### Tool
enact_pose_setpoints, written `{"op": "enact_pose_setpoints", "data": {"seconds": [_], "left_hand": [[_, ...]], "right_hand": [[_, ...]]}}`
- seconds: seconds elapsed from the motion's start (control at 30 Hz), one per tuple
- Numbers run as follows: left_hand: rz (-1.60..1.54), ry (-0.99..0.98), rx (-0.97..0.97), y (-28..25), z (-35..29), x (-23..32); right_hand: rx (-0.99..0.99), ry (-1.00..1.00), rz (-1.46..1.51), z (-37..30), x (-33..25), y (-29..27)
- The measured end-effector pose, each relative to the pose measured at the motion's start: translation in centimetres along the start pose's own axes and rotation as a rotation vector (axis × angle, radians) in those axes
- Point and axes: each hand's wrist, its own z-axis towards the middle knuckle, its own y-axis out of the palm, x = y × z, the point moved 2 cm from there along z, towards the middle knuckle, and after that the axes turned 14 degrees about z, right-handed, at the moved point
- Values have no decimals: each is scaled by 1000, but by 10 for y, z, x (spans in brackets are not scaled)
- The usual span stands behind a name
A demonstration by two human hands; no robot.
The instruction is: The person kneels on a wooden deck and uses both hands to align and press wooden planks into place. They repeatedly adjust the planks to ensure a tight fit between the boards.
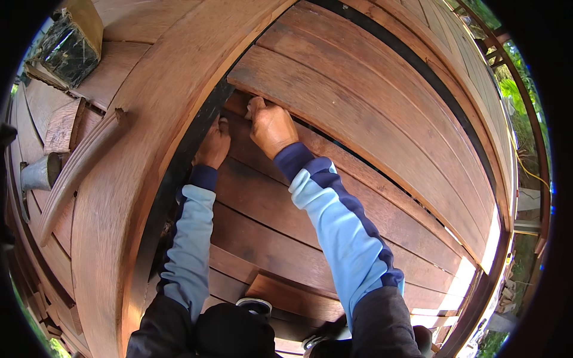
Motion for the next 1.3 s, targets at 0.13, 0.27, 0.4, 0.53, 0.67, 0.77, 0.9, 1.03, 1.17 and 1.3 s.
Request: {"op": "enact_pose_setpoints", "data": {"seconds": [0.13, 0.27, 0.4, 0.53, 0.67, 0.77, 0.9, 1.03, 1.17, 1.3], "left_hand": [[-30, 48, 27, 9, -2, -7], [1034, 301, 212, 30, 7, -10], [1322, 377, 227, 58, 27, -21], [2168, 418, 407, 69, 31, -24], [2233, 443, 464, 66, 21, -15], [2316, 643, 409, 64, 30, -25], [2126, 522, 459, 68, 32, -18], [866, 256, 380, 54, 30, -15], [486, 292, 566, 55, 33, -15], [455, 268, 540, 64, 40, -21]], "right_hand": [[-20, -25, 8, 5, -3, 5], [-13, -37, 19, 10, 1, 6], [23, -58, 44, 4, 5, 7], [66, -133, 141, 1, 12, 9], [39, -79, 192, -2, 18, 13], [46, -73, 173, -5, 16, 15], [10, -54, 158, 3, 18, 15], [-2, -54, 91, 4, 18, 23], [75, -52, 193, -1, 22, 22], [13, -32, 106, -5, 22, 25]]}}
